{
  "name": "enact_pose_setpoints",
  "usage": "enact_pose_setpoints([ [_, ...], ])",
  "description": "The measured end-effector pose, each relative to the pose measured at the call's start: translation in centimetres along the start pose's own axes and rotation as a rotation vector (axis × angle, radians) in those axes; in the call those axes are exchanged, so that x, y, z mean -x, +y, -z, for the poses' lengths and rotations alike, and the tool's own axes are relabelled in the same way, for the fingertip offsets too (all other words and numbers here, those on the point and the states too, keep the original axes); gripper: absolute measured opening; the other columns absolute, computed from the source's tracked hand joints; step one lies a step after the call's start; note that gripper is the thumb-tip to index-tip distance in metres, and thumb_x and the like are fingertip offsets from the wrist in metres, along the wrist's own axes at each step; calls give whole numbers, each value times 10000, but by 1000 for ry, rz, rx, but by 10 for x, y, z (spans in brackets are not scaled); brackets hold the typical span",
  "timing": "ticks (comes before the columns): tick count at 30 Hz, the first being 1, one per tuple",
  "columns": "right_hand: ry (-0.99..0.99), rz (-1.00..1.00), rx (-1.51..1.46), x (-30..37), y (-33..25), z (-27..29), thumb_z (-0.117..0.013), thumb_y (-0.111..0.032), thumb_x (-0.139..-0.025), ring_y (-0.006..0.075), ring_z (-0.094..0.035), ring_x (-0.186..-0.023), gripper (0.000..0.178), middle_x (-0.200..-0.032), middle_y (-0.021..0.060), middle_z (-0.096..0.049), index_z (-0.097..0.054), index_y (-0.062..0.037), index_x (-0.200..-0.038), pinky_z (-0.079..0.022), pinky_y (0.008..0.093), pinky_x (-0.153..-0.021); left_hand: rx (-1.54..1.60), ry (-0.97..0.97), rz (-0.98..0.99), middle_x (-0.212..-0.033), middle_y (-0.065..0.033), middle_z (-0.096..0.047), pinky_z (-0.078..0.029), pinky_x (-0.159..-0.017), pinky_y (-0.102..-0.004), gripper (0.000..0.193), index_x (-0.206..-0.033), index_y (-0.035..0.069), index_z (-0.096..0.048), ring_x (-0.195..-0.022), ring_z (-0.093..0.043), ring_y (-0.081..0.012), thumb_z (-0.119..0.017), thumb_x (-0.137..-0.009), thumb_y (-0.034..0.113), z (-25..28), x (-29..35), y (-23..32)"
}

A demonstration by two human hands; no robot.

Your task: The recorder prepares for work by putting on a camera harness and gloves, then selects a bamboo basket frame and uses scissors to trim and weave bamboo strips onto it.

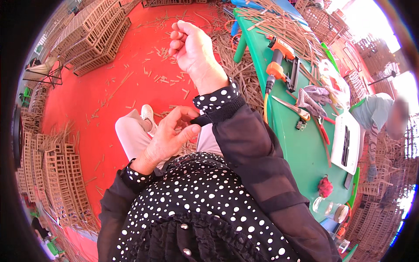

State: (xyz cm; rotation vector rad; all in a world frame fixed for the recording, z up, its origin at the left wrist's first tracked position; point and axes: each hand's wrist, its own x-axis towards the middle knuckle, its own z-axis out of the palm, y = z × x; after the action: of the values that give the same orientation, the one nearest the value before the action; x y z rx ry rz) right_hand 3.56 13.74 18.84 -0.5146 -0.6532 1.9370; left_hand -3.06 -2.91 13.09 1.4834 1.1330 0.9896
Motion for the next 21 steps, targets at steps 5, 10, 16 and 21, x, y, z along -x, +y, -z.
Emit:
enact_pose_setpoints([
  [5, 20, -34, -46, -8, 16, -2, -526, -192, -816, 119, -450, -433, 147, -578, 17, -520, -545, -51, -779, -372, 285, -410, -88, 146, -79, -880, -58, -558, -436, -706, -248, 309, -968, 8, -478, -835, -533, -104, -642, -778, 188, -9, -6, 4],
  [10, 31, 153, 427, 4, 28, -15, -557, -175, -797, 89, -445, -405, 137, -603, 25, -557, -578, -40, -808, -350, 225, -398, 296, 216, 16, -815, -44, -585, -420, -667, -237, 265, -976, 16, -478, -726, -515, -84, -626, -777, 107, -18, -18, -13],
  [16, -83, 326, 810, 13, 44, -37, -551, -209, -764, 130, -567, -540, 221, -615, 71, -606, -585, 9, -741, -456, 282, -507, 607, 142, -50, -1080, -27, -543, -419, -852, -271, 375, -1153, 32, -441, -979, -514, -109, -489, -798, -79, -26, -20, -36],
  [21, -121, -187, -196, -4, 35, -17, -500, -205, -822, 92, -440, -427, 143, -572, -6, -523, -530, -80, -758, -377, 297, -428, 569, 148, -28, -1004, -24, -541, -417, -812, -257, 324, -1097, 35, -438, -912, -511, -102, -524, -796, -50, -20, -18, -32],
])
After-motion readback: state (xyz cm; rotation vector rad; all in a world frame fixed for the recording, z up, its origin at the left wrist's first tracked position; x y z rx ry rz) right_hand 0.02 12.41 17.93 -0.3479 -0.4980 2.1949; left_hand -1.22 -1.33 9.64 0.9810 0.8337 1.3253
